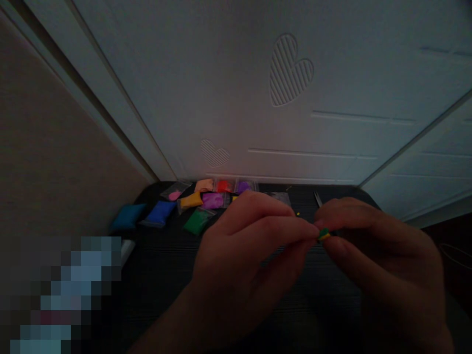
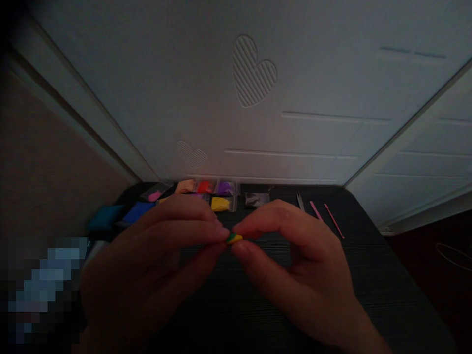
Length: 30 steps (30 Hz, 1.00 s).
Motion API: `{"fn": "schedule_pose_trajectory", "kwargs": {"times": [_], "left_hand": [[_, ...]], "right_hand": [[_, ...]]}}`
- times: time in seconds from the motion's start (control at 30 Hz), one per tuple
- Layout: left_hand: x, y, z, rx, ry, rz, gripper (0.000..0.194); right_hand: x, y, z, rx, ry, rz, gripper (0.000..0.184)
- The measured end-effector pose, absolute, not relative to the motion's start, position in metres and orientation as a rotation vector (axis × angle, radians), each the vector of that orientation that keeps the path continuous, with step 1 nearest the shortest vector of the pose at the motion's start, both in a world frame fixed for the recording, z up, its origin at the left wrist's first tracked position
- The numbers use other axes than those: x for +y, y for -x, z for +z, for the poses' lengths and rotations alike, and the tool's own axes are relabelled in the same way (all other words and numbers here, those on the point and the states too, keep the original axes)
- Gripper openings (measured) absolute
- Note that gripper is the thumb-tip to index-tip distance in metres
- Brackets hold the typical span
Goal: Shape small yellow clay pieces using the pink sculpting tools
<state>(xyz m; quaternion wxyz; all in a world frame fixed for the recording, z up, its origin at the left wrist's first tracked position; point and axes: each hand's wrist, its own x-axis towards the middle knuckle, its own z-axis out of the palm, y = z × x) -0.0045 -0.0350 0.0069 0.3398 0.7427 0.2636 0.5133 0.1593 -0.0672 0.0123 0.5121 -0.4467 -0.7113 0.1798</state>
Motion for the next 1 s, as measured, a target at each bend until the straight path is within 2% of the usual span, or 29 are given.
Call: {"fn": "schedule_pose_trajectory", "kwargs": {"times": [0.27,0.37,0.67,1.0], "left_hand": [[-0.026,0.009,0.004,0.742,-1.704,1.193,0.010],[-0.024,0.009,0.003,0.714,-1.666,1.107,0.009],[-0.025,0.010,0.014,0.720,-1.600,0.959,0.006],[-0.025,0.010,0.014,0.711,-1.607,0.960,0.008]], "right_hand": [[-0.069,-0.158,0.004,-1.849,1.038,-0.006,0.033],[-0.068,-0.159,0.003,-1.931,1.016,-0.125,0.035],[-0.069,-0.161,0.001,-1.937,0.977,-0.185,0.036],[-0.068,-0.160,-0.001,-1.906,0.932,-0.151,0.042]]}}
